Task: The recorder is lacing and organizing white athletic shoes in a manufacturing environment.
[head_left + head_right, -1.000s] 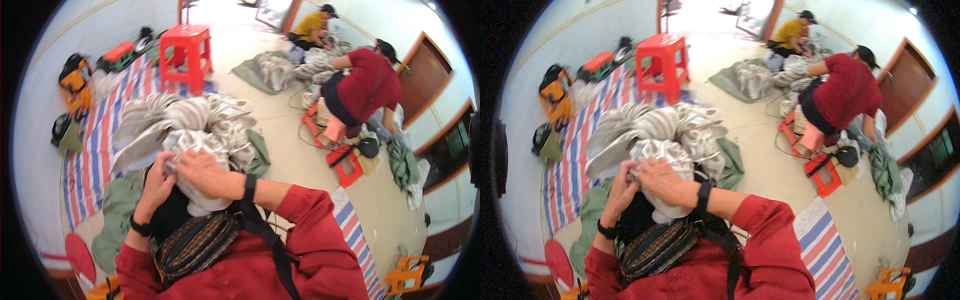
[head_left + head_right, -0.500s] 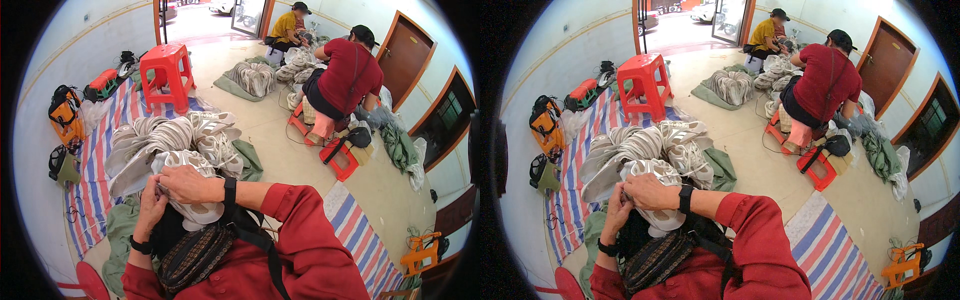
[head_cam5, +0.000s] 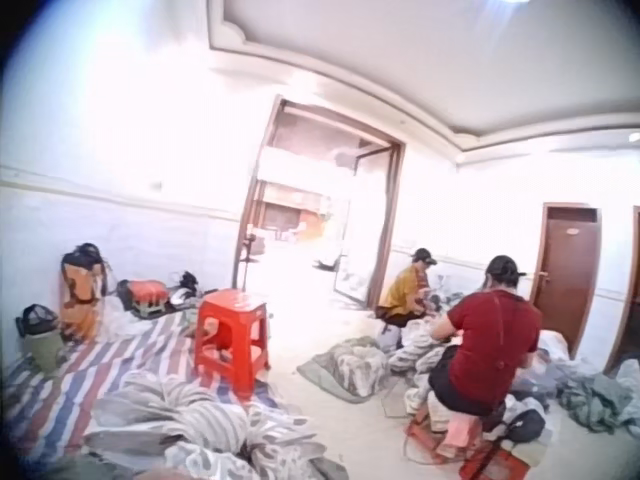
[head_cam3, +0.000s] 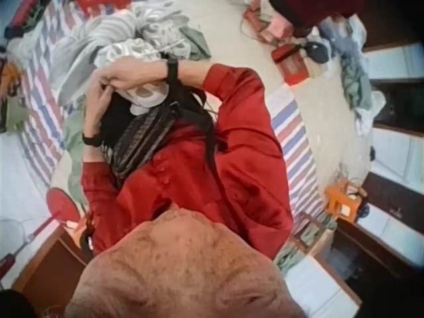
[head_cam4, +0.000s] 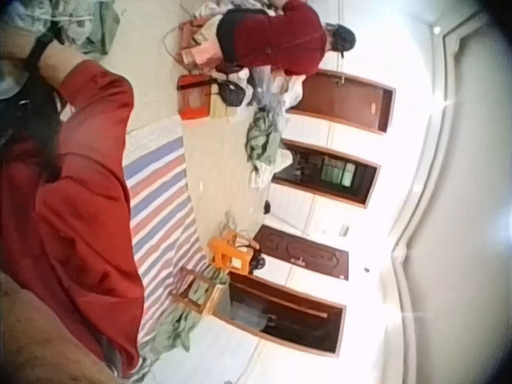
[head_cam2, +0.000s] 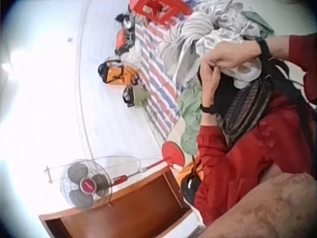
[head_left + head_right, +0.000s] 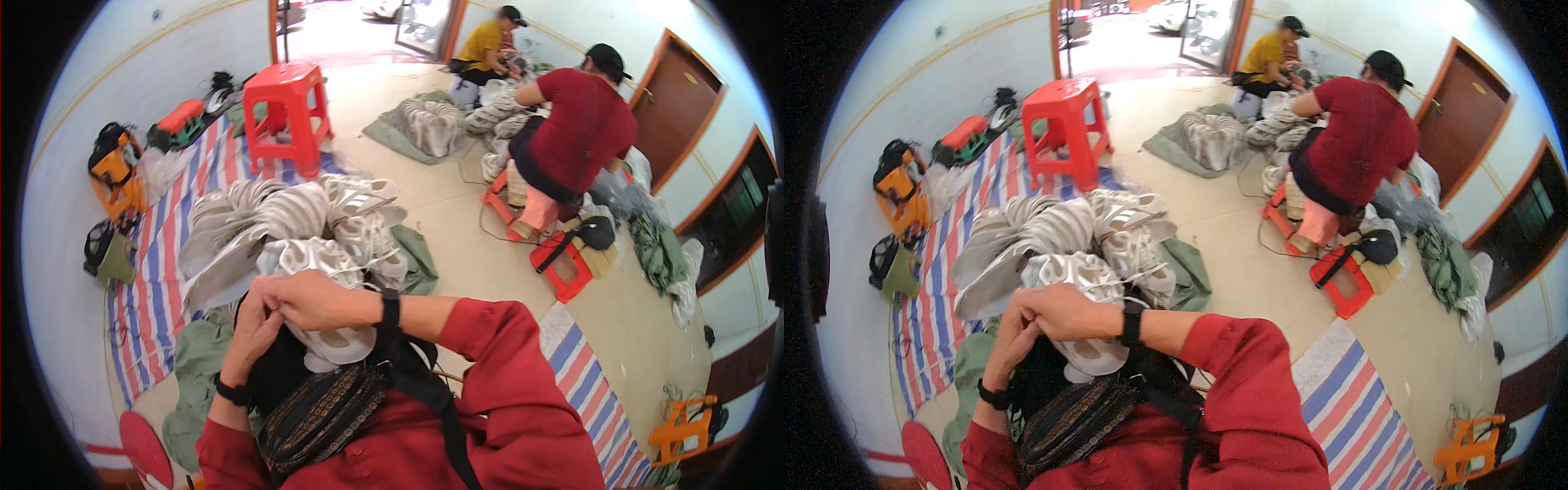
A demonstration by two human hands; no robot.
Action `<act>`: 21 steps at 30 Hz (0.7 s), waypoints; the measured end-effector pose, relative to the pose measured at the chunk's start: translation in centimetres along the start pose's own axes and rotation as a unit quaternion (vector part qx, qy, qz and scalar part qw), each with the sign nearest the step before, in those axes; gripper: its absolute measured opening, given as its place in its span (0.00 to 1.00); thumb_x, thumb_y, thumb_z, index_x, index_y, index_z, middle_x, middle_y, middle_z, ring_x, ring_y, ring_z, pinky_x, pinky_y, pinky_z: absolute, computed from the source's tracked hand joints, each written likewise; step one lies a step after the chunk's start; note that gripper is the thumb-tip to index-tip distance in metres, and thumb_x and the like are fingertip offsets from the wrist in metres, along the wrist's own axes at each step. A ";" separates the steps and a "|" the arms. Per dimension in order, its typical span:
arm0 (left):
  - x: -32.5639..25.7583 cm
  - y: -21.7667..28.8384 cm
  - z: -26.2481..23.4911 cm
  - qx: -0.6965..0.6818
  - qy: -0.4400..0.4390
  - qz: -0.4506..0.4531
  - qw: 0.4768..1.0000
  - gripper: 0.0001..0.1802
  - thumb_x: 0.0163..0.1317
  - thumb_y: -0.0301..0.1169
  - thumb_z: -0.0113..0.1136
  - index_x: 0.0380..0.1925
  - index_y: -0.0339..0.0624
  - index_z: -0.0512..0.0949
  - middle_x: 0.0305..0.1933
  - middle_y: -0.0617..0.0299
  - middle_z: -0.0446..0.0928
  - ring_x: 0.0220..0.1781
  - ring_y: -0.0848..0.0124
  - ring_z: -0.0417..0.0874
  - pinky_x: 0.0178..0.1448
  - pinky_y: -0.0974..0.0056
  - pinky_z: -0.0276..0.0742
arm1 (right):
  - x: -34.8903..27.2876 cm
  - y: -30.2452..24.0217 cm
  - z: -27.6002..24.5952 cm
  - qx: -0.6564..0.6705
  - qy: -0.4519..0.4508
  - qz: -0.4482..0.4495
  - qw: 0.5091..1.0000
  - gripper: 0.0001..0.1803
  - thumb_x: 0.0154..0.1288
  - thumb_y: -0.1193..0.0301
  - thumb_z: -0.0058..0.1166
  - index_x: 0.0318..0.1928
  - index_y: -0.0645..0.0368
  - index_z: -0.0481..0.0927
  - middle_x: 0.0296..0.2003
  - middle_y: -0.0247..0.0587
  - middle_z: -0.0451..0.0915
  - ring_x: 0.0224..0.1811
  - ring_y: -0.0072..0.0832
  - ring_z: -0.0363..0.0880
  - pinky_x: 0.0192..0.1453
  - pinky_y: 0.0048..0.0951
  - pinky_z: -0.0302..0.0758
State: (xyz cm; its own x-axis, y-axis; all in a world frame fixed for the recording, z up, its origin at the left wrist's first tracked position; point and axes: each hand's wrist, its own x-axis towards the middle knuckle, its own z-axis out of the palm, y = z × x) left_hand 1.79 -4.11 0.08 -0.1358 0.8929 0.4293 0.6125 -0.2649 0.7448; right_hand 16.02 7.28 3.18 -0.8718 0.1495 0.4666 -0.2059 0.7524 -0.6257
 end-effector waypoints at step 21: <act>-3.7 3.8 -0.3 0.111 -0.031 0.028 0.993 0.14 0.50 0.18 0.55 0.38 0.41 0.78 0.51 0.54 0.76 0.44 0.54 0.81 0.48 0.57 0.77 | -5.7 -5.2 -2.5 0.271 -0.254 0.060 0.926 0.14 0.62 0.73 0.58 0.49 0.61 0.79 0.34 0.39 0.71 0.31 0.28 0.72 0.38 0.30 0.71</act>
State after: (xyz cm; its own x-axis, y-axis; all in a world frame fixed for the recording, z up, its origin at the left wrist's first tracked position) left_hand 4.40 -8.56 1.44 -0.0532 0.9018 0.4289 0.7752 -0.2335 0.5870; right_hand 23.23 4.13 5.34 -0.9710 -0.2146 0.1052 -0.1674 0.2962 -0.9403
